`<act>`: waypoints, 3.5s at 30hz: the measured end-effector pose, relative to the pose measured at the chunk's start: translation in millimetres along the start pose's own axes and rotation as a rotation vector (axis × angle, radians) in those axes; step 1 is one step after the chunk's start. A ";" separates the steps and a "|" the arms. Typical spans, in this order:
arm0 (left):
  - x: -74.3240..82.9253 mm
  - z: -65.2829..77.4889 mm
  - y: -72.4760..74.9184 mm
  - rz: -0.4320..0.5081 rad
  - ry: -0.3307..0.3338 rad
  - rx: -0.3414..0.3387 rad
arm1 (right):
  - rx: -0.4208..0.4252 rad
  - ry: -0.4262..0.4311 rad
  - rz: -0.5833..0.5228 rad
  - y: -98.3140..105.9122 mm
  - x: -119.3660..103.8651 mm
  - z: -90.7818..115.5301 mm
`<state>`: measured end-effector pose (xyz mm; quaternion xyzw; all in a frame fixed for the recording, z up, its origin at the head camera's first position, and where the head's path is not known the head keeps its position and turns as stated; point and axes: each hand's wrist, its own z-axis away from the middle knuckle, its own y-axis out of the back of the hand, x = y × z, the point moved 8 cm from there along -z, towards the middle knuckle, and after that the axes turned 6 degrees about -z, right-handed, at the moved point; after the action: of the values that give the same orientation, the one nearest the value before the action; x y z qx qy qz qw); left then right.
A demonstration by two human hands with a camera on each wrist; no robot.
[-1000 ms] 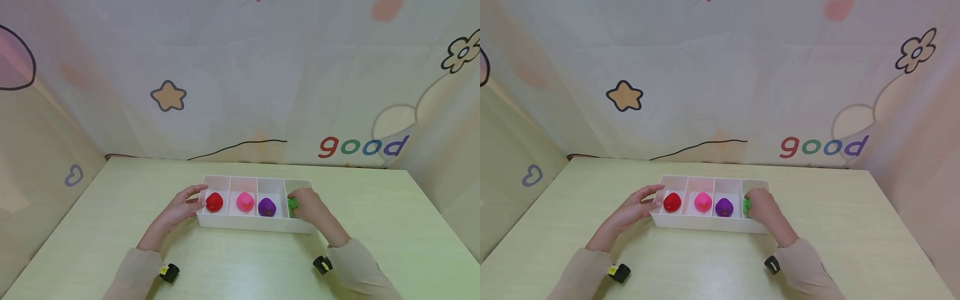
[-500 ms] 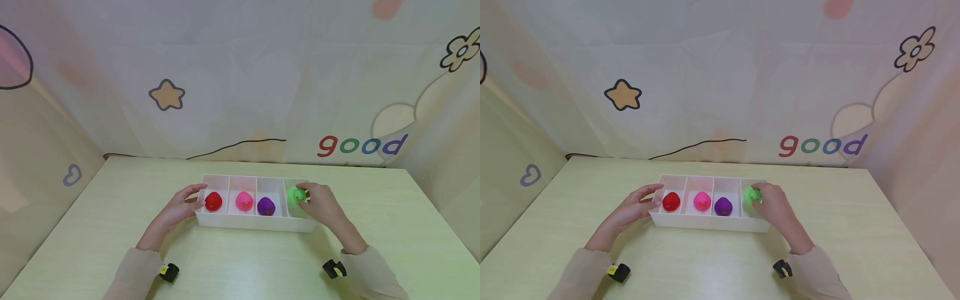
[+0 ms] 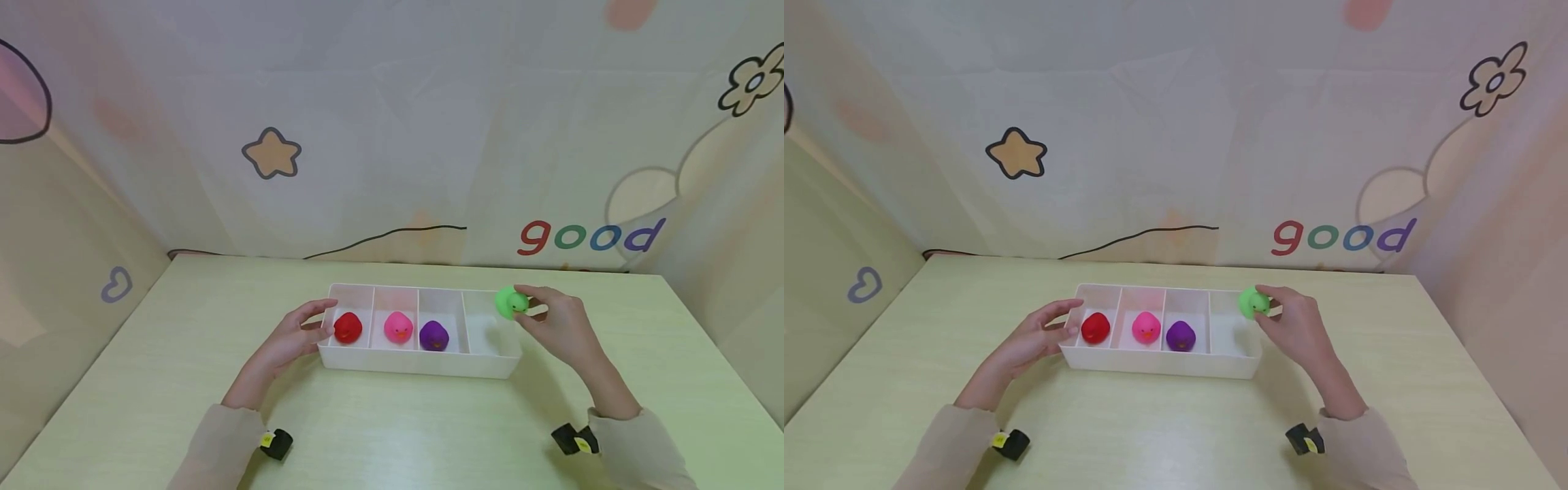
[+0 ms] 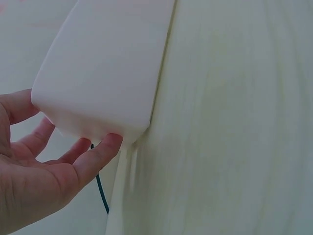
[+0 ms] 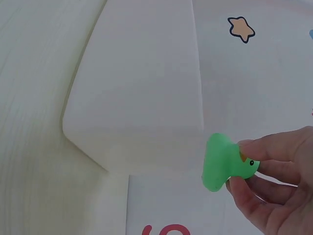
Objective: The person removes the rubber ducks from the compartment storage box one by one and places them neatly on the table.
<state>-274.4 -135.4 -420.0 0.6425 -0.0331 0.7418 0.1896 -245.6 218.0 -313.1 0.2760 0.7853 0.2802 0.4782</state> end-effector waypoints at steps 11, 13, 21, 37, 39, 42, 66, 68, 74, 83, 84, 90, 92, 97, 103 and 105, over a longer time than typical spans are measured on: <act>1.6 0.4 -2.0 0.016 -0.005 -0.006 | 0.081 0.030 0.031 24.8 16.6 11.1; 1.9 0.6 -2.2 0.019 -0.009 -0.008 | 0.074 0.015 0.036 26.0 20.4 12.6; 1.6 1.7 -0.3 0.015 -0.006 -0.004 | 0.012 -0.054 0.039 20.0 39.7 18.2; 1.0 1.9 -1.0 0.004 0.008 -0.001 | -0.115 -0.119 0.027 -3.2 69.2 24.9; 1.1 1.9 -1.0 0.007 0.010 0.000 | -0.127 -0.114 0.021 -5.4 70.9 24.7; 1.2 1.8 -1.0 0.010 0.007 0.000 | -0.147 -0.111 0.014 -9.0 73.7 24.1; -0.1 1.4 -0.3 0.032 0.014 0.008 | -0.218 -0.168 0.002 -18.7 87.2 21.9; -0.4 1.1 -0.4 0.034 0.015 0.008 | -0.220 -0.171 0.001 -19.0 87.3 22.4; -1.4 0.3 -1.1 0.037 0.014 0.009 | -0.224 -0.175 0.004 -19.2 87.9 23.4; -0.6 0.4 -2.7 0.044 0.004 -0.003 | -0.219 -0.189 -0.006 -17.7 87.1 25.5; -0.3 0.5 -3.1 0.045 0.004 -0.004 | -0.214 -0.190 -0.008 -16.6 86.5 25.9; 0.6 1.6 -3.5 0.043 0.004 -0.007 | -0.152 -0.160 -0.016 -4.8 76.7 26.1; 0.6 2.2 -2.9 0.037 0.005 -0.002 | -0.135 -0.145 -0.020 -1.7 72.3 24.7; 0.2 2.4 -1.9 0.034 0.006 0.001 | -0.113 -0.119 -0.047 1.6 58.1 20.8; -0.8 1.5 -1.0 0.029 0.010 0.004 | -0.121 -0.095 -0.104 -4.9 36.0 15.4; -0.8 1.4 -0.9 0.028 0.010 0.004 | -0.132 -0.090 -0.123 -9.1 29.0 13.0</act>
<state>-272.7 -135.1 -420.6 0.6386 -0.0398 0.7476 0.1782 -246.6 234.4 -341.8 0.2073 0.7585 0.2886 0.5463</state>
